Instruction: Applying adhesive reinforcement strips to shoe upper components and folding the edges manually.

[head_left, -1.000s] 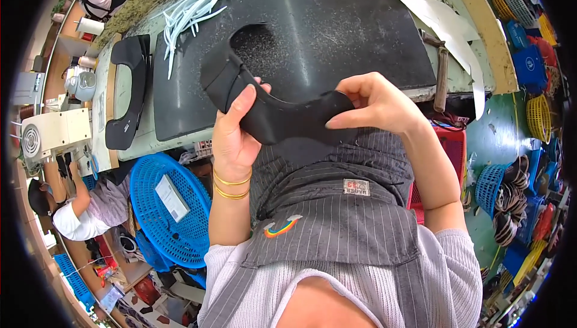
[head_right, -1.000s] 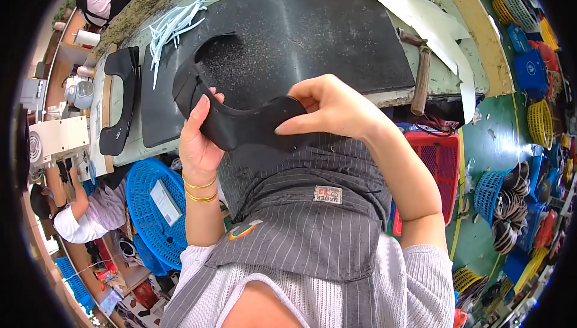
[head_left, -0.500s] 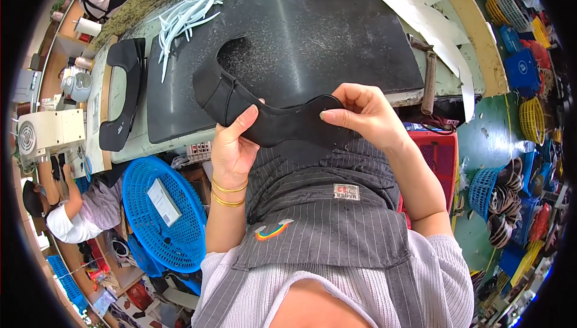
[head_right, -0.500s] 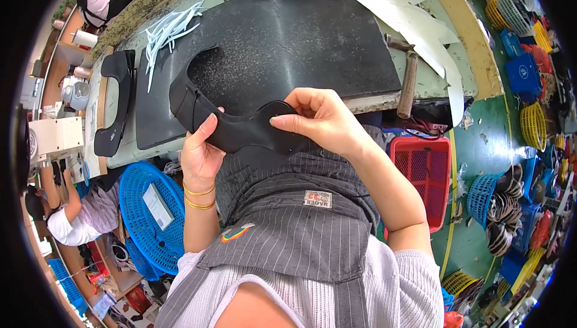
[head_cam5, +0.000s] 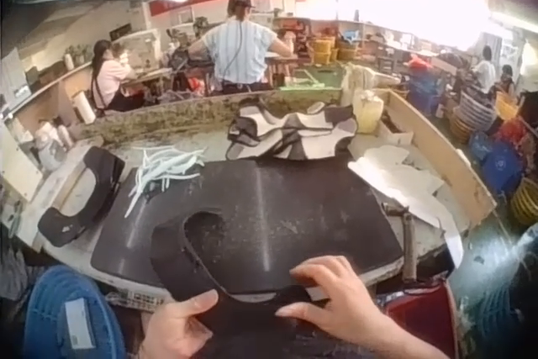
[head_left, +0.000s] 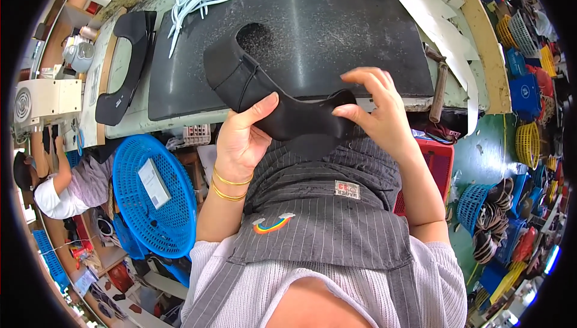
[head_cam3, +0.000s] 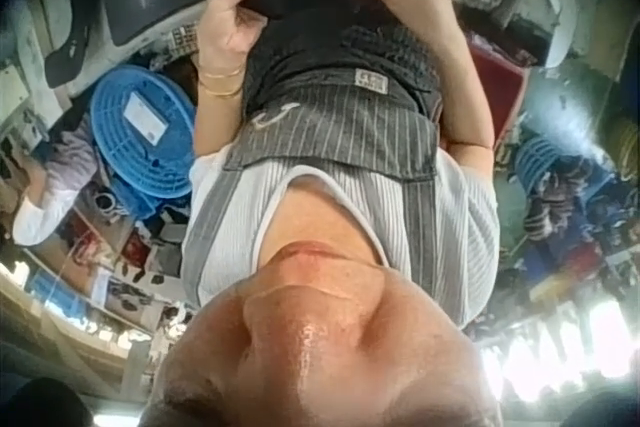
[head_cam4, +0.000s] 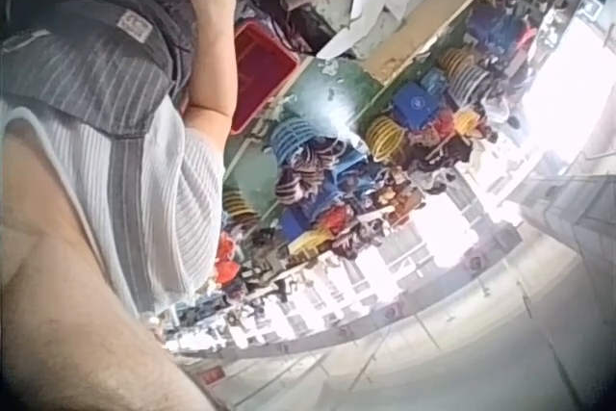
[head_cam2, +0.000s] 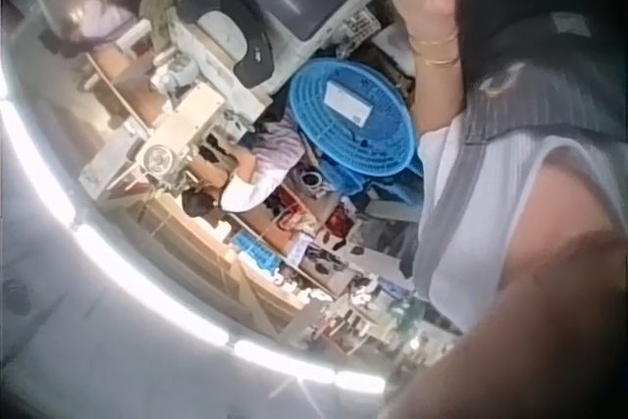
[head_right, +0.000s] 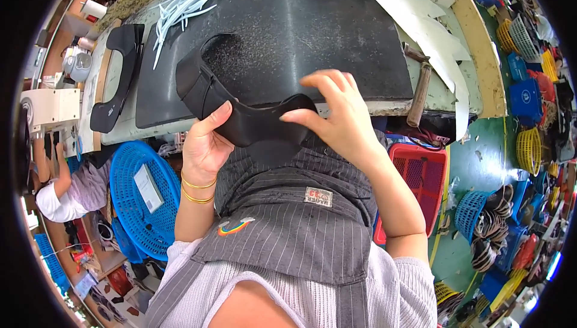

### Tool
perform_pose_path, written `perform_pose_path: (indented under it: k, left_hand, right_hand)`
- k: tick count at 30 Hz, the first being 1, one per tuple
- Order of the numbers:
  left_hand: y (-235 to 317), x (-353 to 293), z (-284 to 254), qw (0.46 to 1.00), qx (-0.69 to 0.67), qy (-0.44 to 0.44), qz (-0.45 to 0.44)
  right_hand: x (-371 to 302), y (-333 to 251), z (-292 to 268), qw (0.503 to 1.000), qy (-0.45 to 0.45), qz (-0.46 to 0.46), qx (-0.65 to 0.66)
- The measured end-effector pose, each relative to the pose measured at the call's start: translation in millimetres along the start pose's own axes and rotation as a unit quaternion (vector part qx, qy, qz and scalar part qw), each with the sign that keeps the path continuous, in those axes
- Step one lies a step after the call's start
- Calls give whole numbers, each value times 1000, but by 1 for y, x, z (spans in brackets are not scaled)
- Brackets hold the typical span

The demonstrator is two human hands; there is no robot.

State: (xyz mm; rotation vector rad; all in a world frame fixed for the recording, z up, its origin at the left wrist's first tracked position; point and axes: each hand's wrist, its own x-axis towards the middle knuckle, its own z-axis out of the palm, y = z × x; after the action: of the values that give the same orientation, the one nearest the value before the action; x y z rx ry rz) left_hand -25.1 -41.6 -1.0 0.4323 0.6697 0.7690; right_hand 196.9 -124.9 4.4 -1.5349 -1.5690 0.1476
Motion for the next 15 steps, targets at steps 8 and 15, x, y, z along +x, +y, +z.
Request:
perform_pose_path:
  k: [8, 15]
  left_hand:
    - [-6, -6, 13, 999, -19, -19, 24]
    - [-3, -7, 1, 989, 17, -60, 132]
  right_hand:
    - [26, -18, 19, 925, -245, 173, 234]
    - [24, -32, 24, 953, -213, 107, 189]
